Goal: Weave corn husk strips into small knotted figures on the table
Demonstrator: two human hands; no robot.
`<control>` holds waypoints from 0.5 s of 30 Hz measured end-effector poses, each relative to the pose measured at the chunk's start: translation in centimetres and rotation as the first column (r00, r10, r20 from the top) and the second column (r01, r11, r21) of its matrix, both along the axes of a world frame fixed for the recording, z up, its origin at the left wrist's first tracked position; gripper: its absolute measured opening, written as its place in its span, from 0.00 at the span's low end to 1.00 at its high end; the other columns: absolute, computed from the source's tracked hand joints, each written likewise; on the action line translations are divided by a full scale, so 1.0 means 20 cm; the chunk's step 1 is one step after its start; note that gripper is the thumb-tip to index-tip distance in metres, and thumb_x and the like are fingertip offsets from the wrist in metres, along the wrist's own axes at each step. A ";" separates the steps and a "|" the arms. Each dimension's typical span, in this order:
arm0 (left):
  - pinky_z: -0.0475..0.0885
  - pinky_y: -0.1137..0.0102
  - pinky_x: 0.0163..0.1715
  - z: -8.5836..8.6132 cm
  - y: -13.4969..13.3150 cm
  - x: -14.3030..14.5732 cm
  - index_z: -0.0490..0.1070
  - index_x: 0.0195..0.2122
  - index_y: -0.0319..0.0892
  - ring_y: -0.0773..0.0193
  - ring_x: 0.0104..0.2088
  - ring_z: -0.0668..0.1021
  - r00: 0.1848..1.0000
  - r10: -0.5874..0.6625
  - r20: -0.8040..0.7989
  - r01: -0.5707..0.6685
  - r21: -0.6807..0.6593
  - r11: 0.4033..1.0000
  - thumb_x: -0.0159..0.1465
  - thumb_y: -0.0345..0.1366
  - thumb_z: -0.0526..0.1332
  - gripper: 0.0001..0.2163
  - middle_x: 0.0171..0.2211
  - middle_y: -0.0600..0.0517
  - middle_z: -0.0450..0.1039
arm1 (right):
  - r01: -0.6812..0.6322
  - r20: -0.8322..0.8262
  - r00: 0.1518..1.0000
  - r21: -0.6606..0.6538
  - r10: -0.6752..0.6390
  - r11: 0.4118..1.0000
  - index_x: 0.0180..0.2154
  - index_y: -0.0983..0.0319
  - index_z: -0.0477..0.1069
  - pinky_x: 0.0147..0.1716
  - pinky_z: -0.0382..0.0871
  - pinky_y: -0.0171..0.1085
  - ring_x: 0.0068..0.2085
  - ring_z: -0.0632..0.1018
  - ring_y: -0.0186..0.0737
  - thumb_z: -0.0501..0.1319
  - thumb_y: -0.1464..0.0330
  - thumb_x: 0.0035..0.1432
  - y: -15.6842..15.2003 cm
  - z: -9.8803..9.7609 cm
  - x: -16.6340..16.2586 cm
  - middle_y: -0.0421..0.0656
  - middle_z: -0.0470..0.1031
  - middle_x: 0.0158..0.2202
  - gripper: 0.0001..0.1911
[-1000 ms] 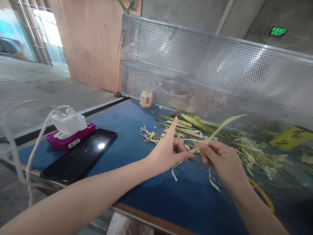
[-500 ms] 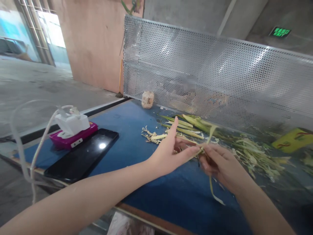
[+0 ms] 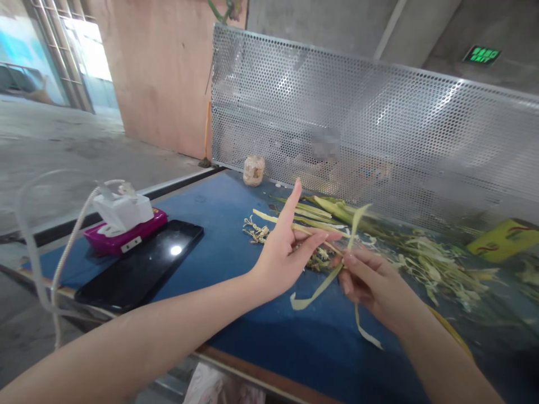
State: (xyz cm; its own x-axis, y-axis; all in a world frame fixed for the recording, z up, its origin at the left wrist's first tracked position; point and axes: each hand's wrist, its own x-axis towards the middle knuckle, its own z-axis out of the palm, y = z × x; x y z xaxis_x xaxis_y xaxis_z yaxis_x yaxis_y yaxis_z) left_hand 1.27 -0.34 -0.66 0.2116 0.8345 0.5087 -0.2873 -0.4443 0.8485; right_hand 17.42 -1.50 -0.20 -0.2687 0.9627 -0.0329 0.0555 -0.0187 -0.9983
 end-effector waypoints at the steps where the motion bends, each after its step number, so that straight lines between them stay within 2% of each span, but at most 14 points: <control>1: 0.71 0.64 0.39 -0.01 0.00 0.00 0.26 0.62 0.50 0.62 0.35 0.78 1.000 -0.006 0.011 0.006 -0.019 1.000 0.61 0.35 0.54 0.37 0.36 0.47 0.77 | -0.003 -0.013 1.000 -0.005 0.003 1.000 0.28 0.63 0.71 0.14 0.46 0.30 0.14 0.56 0.25 0.60 0.53 0.47 0.00 0.00 0.00 0.38 0.65 0.14 0.19; 4: 0.71 0.66 0.34 -0.03 0.02 0.01 0.18 0.60 0.48 0.62 0.34 0.77 0.996 -0.089 0.016 0.090 -0.123 0.988 0.58 0.36 0.59 0.45 0.38 0.46 0.75 | 0.004 -0.069 0.998 0.013 -0.003 1.000 0.31 0.63 0.71 0.14 0.46 0.30 0.14 0.55 0.24 0.59 0.54 0.49 -0.01 0.00 0.01 0.37 0.66 0.16 0.18; 7: 0.70 0.66 0.32 -0.05 0.02 0.01 0.17 0.60 0.46 0.63 0.31 0.76 0.982 -0.174 -0.079 0.159 -0.165 0.973 0.52 0.35 0.64 0.52 0.30 0.50 0.74 | 0.033 -0.046 0.998 0.053 -0.031 0.998 0.31 0.63 0.69 0.14 0.48 0.30 0.14 0.55 0.24 0.62 0.56 0.47 0.00 0.00 0.02 0.35 0.62 0.14 0.16; 11: 0.68 0.68 0.31 -0.05 0.02 0.00 0.19 0.60 0.45 0.68 0.25 0.73 0.964 -0.215 -0.157 0.197 -0.121 0.973 0.52 0.31 0.63 0.50 0.24 0.56 0.70 | 0.093 0.048 0.994 0.088 -0.097 0.992 0.30 0.64 0.68 0.15 0.49 0.29 0.15 0.57 0.25 0.63 0.58 0.47 0.01 -0.01 0.01 0.34 0.61 0.13 0.15; 15: 0.67 0.70 0.29 -0.05 0.02 0.00 0.21 0.61 0.45 0.71 0.24 0.70 0.947 -0.251 -0.199 0.241 -0.074 0.968 0.53 0.29 0.61 0.47 0.22 0.58 0.66 | 0.137 0.041 0.989 0.125 -0.143 0.983 0.28 0.63 0.67 0.15 0.51 0.30 0.15 0.58 0.26 0.62 0.56 0.48 0.01 -0.02 0.00 0.33 0.59 0.12 0.16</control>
State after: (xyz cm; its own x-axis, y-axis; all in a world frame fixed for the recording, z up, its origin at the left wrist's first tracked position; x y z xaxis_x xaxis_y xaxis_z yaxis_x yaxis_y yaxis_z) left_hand 1.36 0.10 -1.69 0.5089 0.7656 0.3934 -0.2001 -0.3393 0.9192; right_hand 17.34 -1.23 -0.65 -0.1317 0.9883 0.0767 0.1109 0.0915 -0.9896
